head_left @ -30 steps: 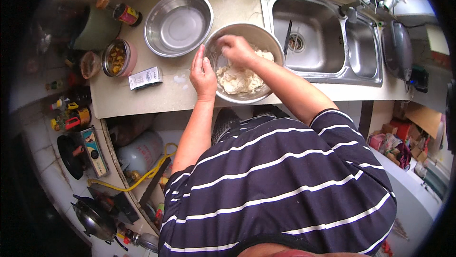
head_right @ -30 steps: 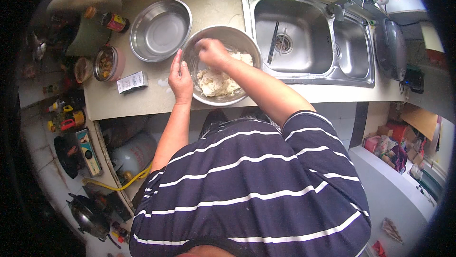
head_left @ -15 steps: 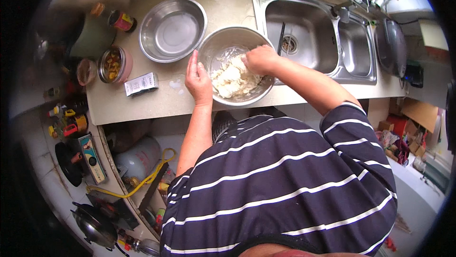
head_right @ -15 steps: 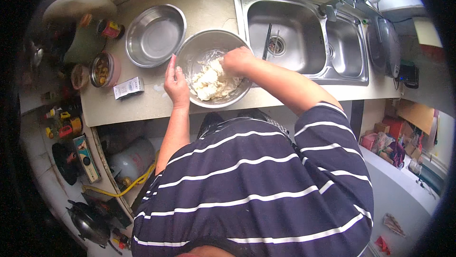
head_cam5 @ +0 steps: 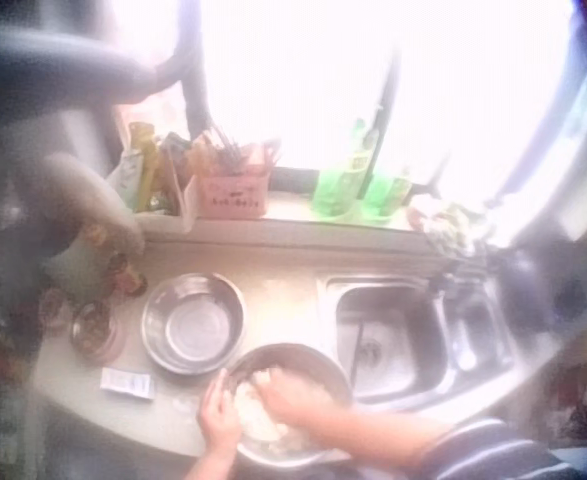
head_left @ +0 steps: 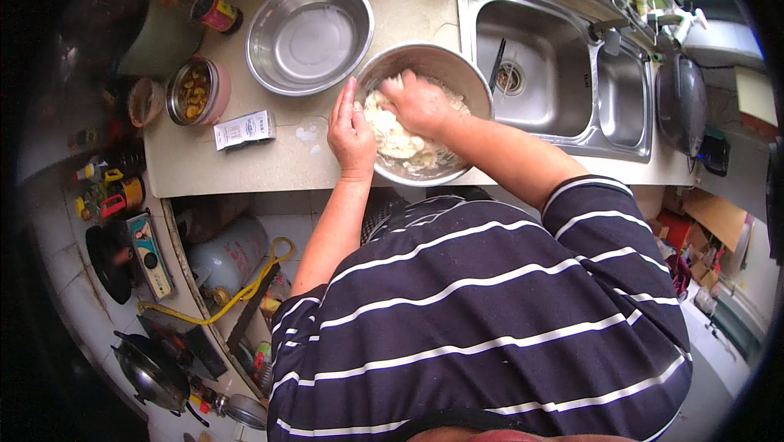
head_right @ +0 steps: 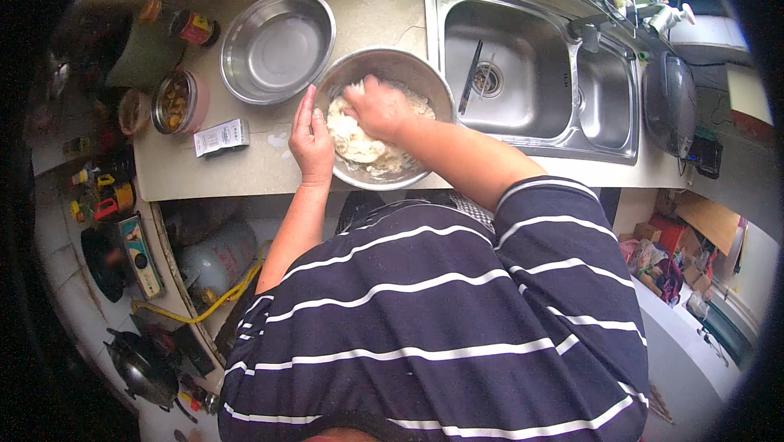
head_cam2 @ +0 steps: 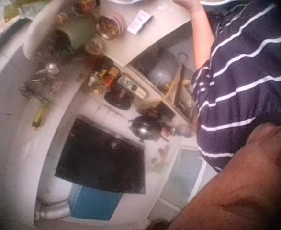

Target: The person fills a small bowl with water from the sink and pours it into a larger bowl containing flour. They then use chopsticks to mix the ingredients, followed by kneading the dough with their hands to form a cohesive mass.

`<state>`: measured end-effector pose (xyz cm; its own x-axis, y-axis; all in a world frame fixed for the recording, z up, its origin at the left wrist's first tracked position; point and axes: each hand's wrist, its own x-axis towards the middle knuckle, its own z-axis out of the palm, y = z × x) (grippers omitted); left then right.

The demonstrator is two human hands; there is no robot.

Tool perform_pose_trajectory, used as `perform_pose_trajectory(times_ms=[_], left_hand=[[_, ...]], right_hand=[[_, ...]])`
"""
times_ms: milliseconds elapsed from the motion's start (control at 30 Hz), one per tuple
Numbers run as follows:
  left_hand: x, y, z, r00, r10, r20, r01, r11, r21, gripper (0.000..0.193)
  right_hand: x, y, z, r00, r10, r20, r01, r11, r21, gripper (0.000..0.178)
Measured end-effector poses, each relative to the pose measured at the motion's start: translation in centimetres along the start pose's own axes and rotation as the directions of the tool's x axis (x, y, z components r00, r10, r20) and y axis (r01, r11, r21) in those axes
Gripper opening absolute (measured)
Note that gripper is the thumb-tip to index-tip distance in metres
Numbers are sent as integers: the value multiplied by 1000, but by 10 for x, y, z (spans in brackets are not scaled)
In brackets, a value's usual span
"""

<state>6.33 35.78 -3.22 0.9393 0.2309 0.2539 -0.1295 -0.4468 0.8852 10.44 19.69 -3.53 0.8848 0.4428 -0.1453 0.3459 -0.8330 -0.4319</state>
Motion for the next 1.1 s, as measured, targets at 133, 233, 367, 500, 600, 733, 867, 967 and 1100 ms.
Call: perform_pose_trajectory(times_ms=[133,233,367,500,600,733,867,967,1100], left_hand=[[-1,-1,-1,999,33,9,-33,999,17,42],[-1,0,0,999,34,6,-34,998,47,41],[-1,2,1,1000,12,-16,-12,1000,12,41],[-2,3,0,999,-39,0,39,999,1,40],[-2,4,-1,999,-34,2,34,999,-18,40],[0,3,1,1000,-2,0,2,1000,9,42],[2,-1,0,1000,31,-4,-31,999,44,45],[5,-4,-2,999,46,-11,-45,996,70,47],[6,-5,1,998,59,-34,-57,996,63,48]], right_hand=[[20,0,4,998,55,-4,-55,998,27,35],[12,-5,-21,998,62,24,-64,994,85,35],[-36,-4,-77,959,-165,231,175,984,-26,34],[-82,-7,-85,891,-160,425,179,984,-6,36],[-79,-11,-56,889,-84,450,147,983,-106,39],[-41,-8,-24,909,1,417,97,972,-213,40],[4,-4,-16,940,13,342,66,974,-216,38],[28,-4,-25,907,119,404,-60,986,-157,43],[18,-5,-59,916,188,354,-197,980,-12,54]])
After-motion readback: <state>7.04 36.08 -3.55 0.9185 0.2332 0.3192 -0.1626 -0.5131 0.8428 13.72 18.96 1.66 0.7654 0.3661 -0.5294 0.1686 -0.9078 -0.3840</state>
